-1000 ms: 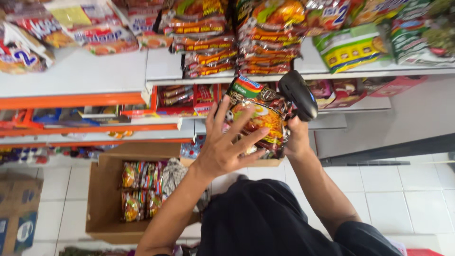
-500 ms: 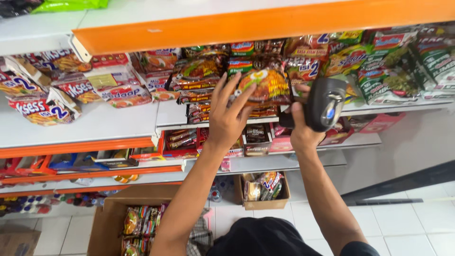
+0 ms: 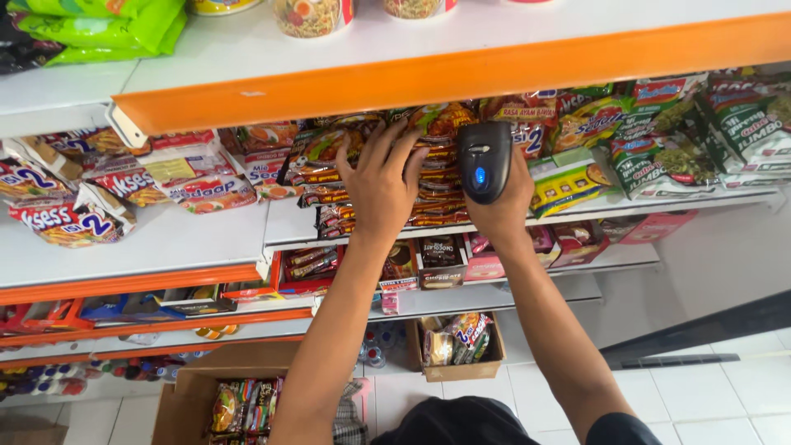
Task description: The person scans packets of instant noodles and small cartons using a handheld scanner and places them onto convenience store shelves, taking items from a cardboard box on the floor.
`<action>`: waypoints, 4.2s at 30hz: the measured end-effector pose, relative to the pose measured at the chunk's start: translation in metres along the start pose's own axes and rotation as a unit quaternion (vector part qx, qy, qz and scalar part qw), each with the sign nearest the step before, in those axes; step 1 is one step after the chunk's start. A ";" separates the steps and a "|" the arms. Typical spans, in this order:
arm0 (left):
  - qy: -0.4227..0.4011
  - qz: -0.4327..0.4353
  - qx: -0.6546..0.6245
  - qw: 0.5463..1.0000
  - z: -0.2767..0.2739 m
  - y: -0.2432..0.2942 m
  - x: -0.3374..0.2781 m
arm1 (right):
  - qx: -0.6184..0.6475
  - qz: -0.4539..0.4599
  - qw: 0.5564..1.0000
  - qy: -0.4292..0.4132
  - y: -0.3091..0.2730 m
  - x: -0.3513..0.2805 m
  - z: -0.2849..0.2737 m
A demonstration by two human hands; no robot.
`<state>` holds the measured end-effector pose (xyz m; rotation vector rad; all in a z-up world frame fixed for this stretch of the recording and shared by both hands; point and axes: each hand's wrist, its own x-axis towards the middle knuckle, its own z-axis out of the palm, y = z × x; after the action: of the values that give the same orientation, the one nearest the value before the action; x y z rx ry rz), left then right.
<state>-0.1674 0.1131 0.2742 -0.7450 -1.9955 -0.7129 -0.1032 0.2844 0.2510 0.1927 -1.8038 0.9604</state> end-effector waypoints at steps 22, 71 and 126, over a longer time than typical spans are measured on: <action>0.003 -0.011 -0.137 0.990 -0.079 -0.032 -0.173 | 0.149 0.099 0.970 -0.163 -0.053 -0.147 0.016; -0.389 -0.781 0.157 0.462 -0.259 -0.267 -0.671 | 0.254 0.542 0.593 -0.539 -0.157 -0.462 0.182; 0.021 -0.624 -0.597 0.504 -0.205 -0.081 -0.364 | 0.355 0.600 0.682 -0.221 -0.104 -0.297 0.075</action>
<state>0.0431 -0.1712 0.0382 0.3310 -1.4000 -3.0650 0.0329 0.0760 0.0440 -0.4121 -1.7676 2.7611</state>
